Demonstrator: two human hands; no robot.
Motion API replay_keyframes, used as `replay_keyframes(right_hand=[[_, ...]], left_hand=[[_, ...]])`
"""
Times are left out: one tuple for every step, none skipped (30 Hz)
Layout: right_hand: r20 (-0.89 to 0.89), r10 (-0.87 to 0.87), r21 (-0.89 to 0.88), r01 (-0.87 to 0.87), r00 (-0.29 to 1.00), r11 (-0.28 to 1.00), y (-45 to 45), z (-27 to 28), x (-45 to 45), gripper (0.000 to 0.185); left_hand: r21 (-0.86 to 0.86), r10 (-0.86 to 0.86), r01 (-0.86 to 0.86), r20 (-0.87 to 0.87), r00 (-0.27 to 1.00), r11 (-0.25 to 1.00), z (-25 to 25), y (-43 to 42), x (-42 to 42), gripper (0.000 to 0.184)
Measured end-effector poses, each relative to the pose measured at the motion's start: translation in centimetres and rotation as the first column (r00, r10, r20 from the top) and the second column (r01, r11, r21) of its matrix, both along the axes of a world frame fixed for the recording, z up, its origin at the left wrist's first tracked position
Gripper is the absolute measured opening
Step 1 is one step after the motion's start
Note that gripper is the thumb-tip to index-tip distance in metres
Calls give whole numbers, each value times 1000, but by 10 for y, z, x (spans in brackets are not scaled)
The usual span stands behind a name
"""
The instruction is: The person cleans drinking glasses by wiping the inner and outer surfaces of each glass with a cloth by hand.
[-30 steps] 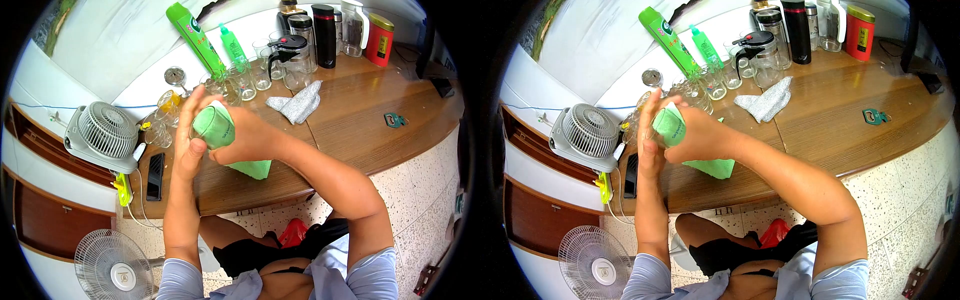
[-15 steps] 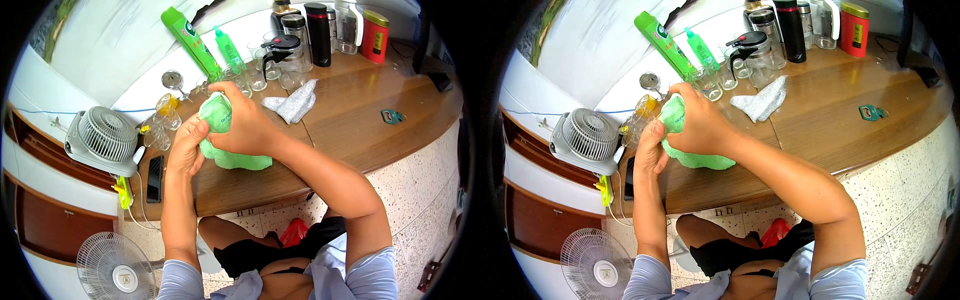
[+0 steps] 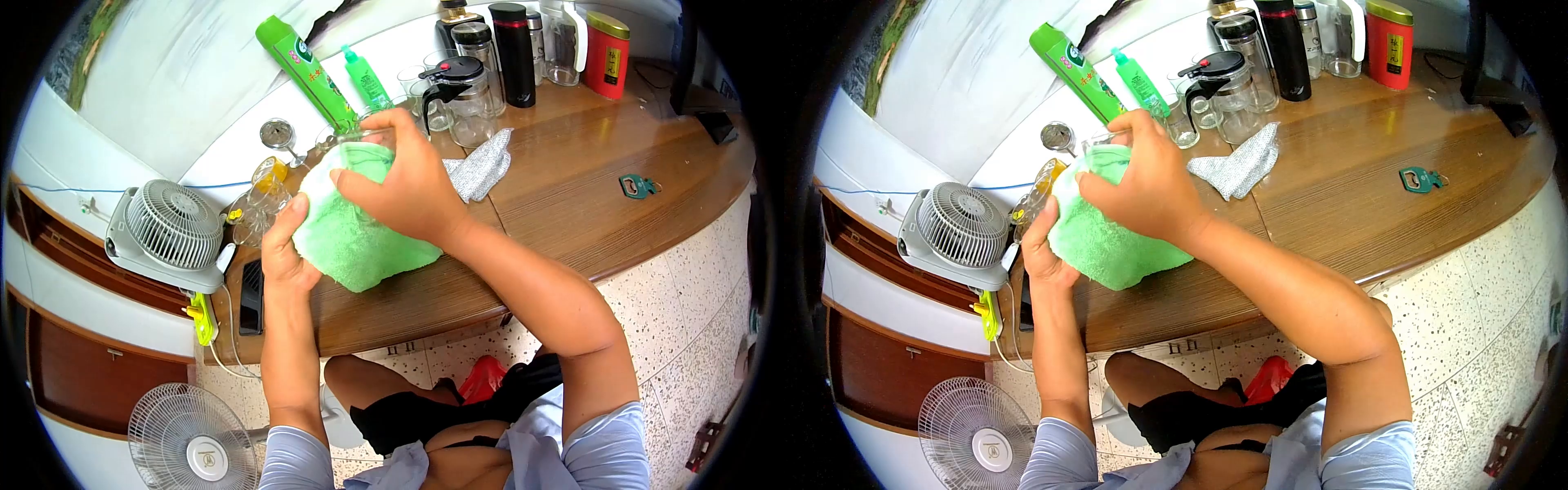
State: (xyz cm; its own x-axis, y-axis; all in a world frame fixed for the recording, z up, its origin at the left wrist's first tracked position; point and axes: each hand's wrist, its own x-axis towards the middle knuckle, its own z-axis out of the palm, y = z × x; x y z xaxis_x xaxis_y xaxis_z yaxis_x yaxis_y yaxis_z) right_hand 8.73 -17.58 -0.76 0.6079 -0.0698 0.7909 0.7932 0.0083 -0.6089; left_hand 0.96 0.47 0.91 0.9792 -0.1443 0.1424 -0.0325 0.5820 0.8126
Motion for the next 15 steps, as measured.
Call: replay_keyframes(right_hand=[[-83,58,-2,-58,995,998,-3,3,-1,58],[-167,113,1,-114,980,993,-9,7,-3,56],[-249,166,8,-169,954,986,-13,10,-4,54],[-245,170,28,-168,955,985,-13,9,-4,53],[-239,175,48,-168,955,985,-11,7,-3,51],[-233,182,69,-170,955,983,-9,6,-2,50],[-202,182,114,-161,962,980,-6,5,-1,50],[-171,181,159,-154,969,975,-3,4,0,51],[-139,178,204,-148,974,968,-1,4,1,52],[-139,168,205,-138,976,969,0,3,0,49],[-139,159,207,-128,977,970,2,2,-3,47],[-139,150,209,-119,979,970,4,1,-5,46],[-128,136,195,-109,983,975,5,1,-6,45],[-117,120,181,-98,986,979,4,1,-8,44],[-106,103,167,-84,989,982,4,0,-8,44]], left_hand=[[-48,-37,38,31,999,998,2,-1,-3,55],[-94,-73,79,63,995,992,3,-2,-6,57],[-141,-108,121,97,989,983,2,-3,-8,60],[-108,-127,137,97,987,985,1,-5,-9,60],[-75,-144,151,99,985,986,-1,-8,-9,61],[-40,-160,165,100,982,986,-2,-9,-8,62],[101,-206,195,108,973,976,-3,-4,-3,53],[182,-132,109,118,984,977,-8,-3,-3,48],[260,-58,22,134,989,965,-15,-4,-3,44],[334,16,-68,155,988,940,-22,-6,-2,41],[257,-10,-48,218,976,965,-30,-9,2,48],[350,22,-134,307,951,927,-33,-13,4,51],[430,41,-225,396,917,874,-34,-16,6,55],[490,46,-290,451,891,822,-35,-22,5,61],[540,49,-359,505,862,761,-35,-28,3,67]])
